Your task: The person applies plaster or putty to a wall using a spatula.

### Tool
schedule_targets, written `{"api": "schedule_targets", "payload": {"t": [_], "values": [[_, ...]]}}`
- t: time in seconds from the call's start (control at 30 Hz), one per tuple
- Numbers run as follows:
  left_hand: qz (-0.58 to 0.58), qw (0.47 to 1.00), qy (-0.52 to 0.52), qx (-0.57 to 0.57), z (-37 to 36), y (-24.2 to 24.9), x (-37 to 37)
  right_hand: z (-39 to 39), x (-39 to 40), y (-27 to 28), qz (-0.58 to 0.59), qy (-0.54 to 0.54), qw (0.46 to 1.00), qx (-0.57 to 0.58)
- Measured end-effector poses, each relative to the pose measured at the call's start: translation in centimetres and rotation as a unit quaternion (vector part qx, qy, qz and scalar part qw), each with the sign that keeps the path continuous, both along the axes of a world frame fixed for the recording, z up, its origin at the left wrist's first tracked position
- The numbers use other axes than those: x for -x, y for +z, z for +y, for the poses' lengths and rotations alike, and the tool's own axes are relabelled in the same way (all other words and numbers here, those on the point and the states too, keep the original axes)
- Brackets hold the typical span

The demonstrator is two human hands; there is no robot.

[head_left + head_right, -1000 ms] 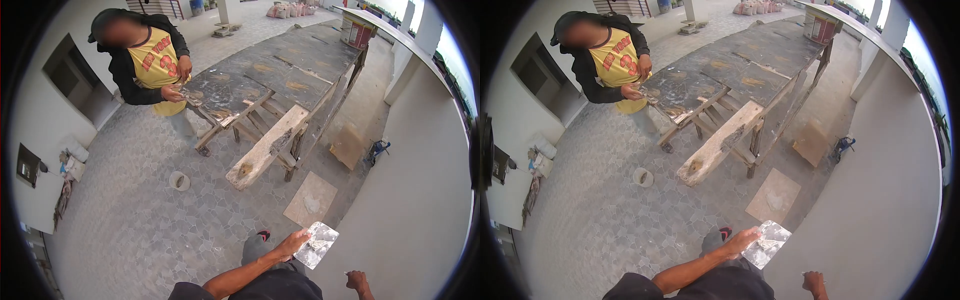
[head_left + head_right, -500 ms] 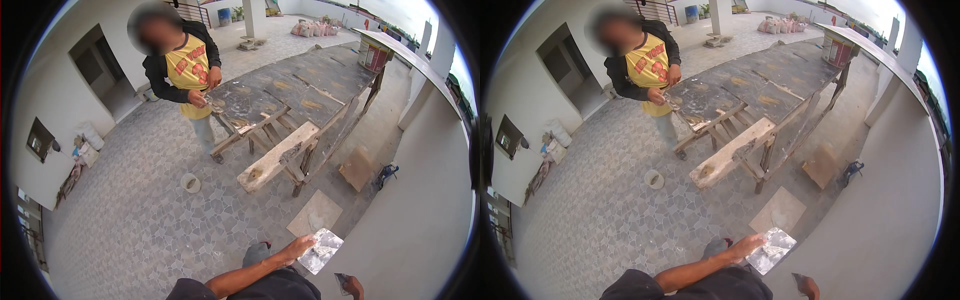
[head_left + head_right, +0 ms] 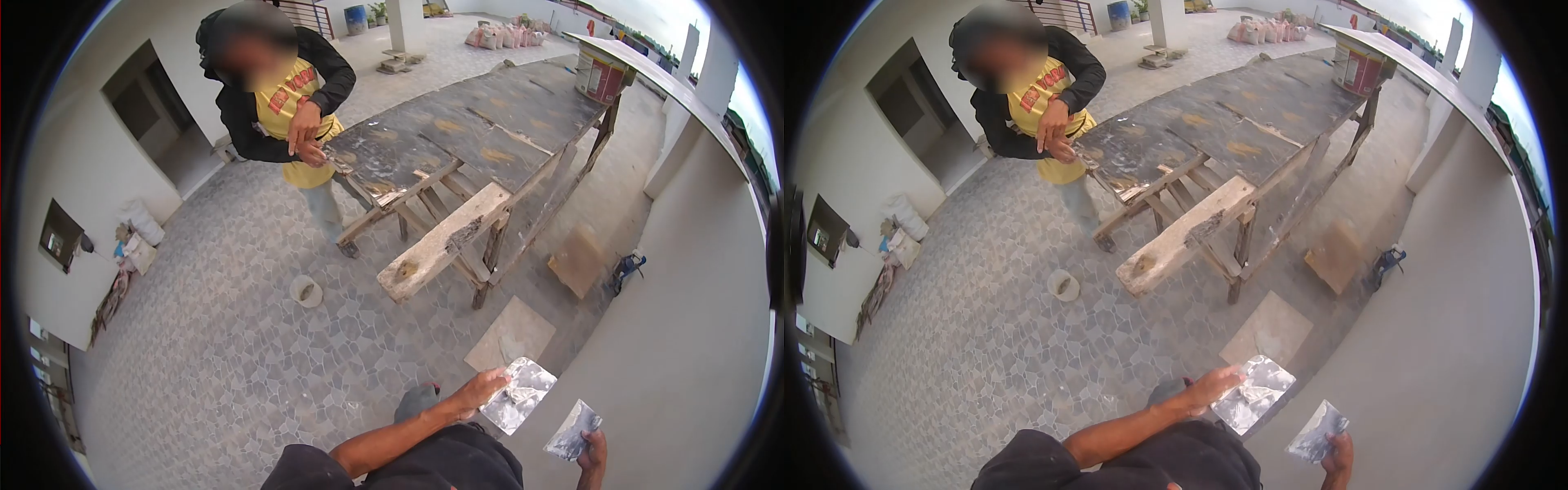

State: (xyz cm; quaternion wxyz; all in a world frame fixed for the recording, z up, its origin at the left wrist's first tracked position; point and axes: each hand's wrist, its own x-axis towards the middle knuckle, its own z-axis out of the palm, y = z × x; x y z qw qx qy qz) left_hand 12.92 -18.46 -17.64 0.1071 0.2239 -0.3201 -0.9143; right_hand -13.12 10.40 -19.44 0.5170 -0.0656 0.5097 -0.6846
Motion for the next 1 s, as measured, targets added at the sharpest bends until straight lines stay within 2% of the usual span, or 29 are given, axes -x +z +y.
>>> {"api": "schedule_targets", "payload": {"t": [0.2,0.23,0.3,0.37,0.43,0.5,0.57,0.67,0.73,0.8,0.87,0.93,0.97,1.0], "values": [[-0.010,1.000,-0.012,0.015,-0.6,0.8,-0.1,-0.3,-1.9,0.7,0.013,-0.018,1.000,0.005],[-0.027,0.998,-0.016,0.047,-0.9,1.5,-0.3,-0.8,-2.2,1.0,0.011,-0.018,1.000,0.003],[-0.011,0.999,-0.004,0.037,-0.7,0.4,0.1,-0.6,-2.2,0.1,0.021,-0.025,0.999,-0.006],[-0.021,1.000,-0.003,0.016,-0.9,1.7,-0.3,-1.0,-2.8,0.1,0.021,-0.024,0.999,-0.011],[0.008,1.000,-0.022,0.016,-1.1,0.3,-0.2,-1.6,-3.6,0.7,0.015,-0.021,0.999,-0.020],[-0.033,0.999,0.012,0.026,-0.7,0.3,0.1,-2.5,-3.4,0.4,0.014,-0.012,0.999,-0.027],[-0.016,0.999,0.022,-0.026,-0.4,-0.5,0.2,-2.5,-2.8,0.6,0.010,0.006,0.999,-0.049],[-0.019,1.000,-0.018,0.000,-0.9,-1.3,0.2,-4.3,-2.7,1.7,0.013,-0.001,0.997,-0.075],[-0.031,0.999,0.006,-0.041,-0.8,-0.3,0.2,-4.0,-1.3,2.2,0.023,0.014,0.996,-0.089],[-0.055,0.996,0.025,-0.059,-0.5,1.1,0.0,-3.6,0.1,3.3,0.048,0.020,0.990,-0.128],[-0.065,0.996,0.027,-0.057,-0.5,-0.5,-1.1,-3.1,1.5,4.0,0.099,0.054,0.979,-0.170],[-0.072,0.995,0.027,-0.056,-0.9,-1.6,-1.1,-4.6,2.8,7.3,0.246,0.076,0.928,-0.271],[-0.090,0.994,0.031,-0.056,-0.9,-1.3,-0.9,-4.7,5.0,9.0,0.369,0.168,0.835,-0.372],[-0.119,0.991,0.038,-0.040,-1.0,-2.1,-0.8,-6.0,6.1,10.8,0.439,0.219,0.756,-0.434]]}}
